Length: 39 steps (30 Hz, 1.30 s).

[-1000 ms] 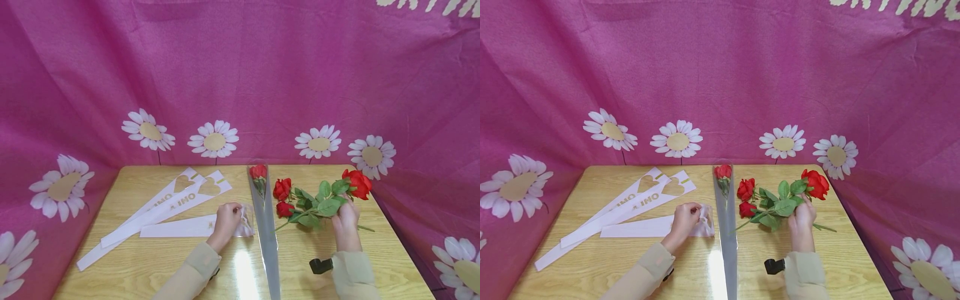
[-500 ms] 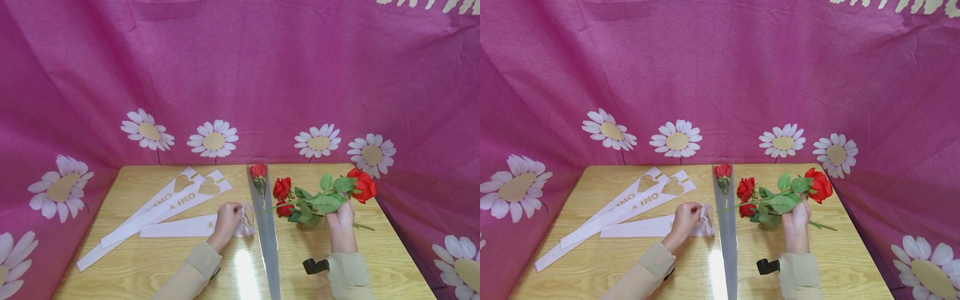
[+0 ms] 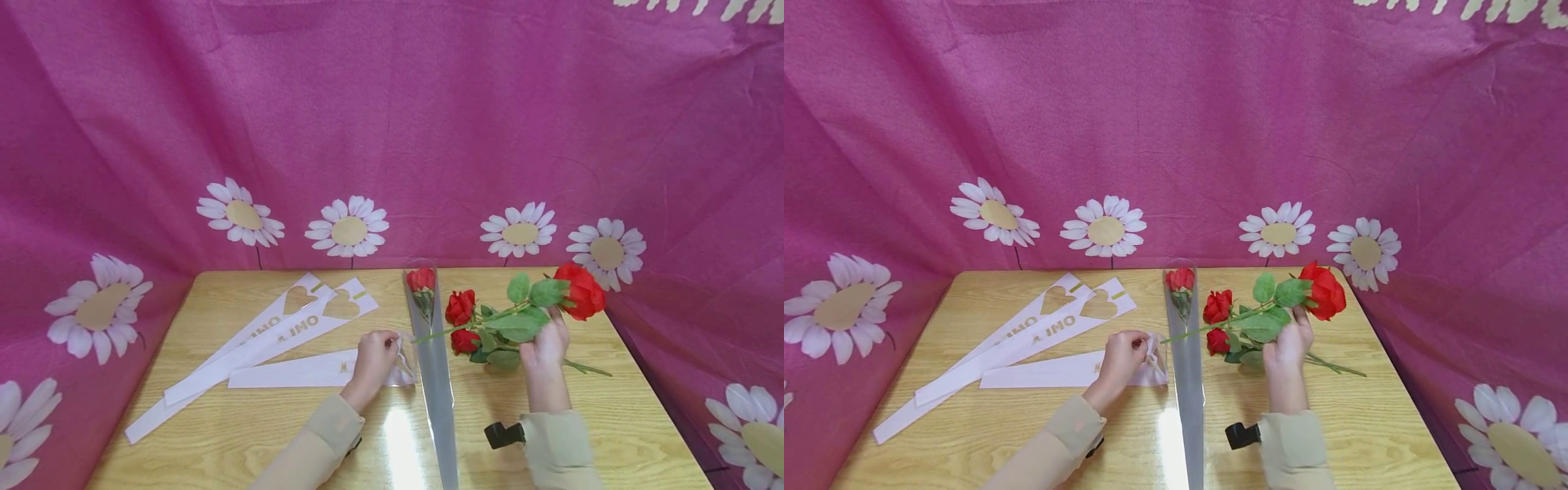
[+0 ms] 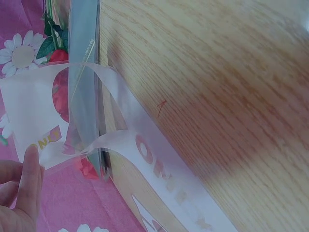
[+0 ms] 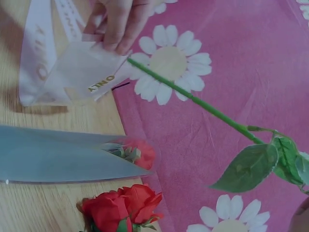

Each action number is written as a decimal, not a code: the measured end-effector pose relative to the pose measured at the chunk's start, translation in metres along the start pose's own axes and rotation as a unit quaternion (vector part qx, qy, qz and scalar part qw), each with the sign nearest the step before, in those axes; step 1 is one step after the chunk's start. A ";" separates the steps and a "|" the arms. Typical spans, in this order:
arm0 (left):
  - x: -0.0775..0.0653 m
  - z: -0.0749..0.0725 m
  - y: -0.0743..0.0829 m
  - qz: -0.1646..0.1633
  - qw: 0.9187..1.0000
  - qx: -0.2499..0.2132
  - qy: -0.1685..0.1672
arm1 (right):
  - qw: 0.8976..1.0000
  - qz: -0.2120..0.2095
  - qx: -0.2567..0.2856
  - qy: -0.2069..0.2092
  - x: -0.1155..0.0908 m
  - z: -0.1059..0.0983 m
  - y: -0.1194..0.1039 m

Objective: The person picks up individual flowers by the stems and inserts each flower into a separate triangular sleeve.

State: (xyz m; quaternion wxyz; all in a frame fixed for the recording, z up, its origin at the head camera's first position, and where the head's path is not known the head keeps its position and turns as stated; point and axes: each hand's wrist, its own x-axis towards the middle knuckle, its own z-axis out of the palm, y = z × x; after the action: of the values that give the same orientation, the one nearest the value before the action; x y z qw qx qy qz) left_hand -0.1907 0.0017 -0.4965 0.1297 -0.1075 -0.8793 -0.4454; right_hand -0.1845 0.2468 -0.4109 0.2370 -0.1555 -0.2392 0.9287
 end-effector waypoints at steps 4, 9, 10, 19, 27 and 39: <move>0.000 0.001 0.001 -0.001 1.000 0.006 -0.004 | 0.998 -0.052 -0.047 0.002 -0.006 0.006 0.007; 0.000 0.003 0.002 0.007 1.000 0.010 -0.008 | 0.990 -0.111 -0.080 -0.020 -0.014 0.015 0.016; 0.000 0.004 0.002 0.010 1.000 0.011 -0.008 | 0.988 -0.121 -0.088 -0.024 -0.016 0.017 0.018; 0.001 0.006 0.005 0.027 0.999 0.019 -0.009 | 0.955 -0.197 -0.211 -0.067 -0.037 0.029 0.034; 0.002 0.007 0.009 0.024 0.999 0.032 -0.019 | 0.926 -0.226 -0.293 -0.073 -0.044 0.031 0.046; 0.006 0.008 0.017 0.023 0.999 0.030 -0.027 | 0.915 -0.200 -0.347 -0.046 -0.040 0.015 0.070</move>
State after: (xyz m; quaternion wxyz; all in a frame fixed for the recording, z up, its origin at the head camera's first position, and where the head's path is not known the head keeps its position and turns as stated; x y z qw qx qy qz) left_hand -0.1924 0.0182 -0.4866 0.1195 -0.1358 -0.8926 -0.4130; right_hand -0.1821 0.1664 -0.4277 0.3379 -0.1339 -0.5827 0.7269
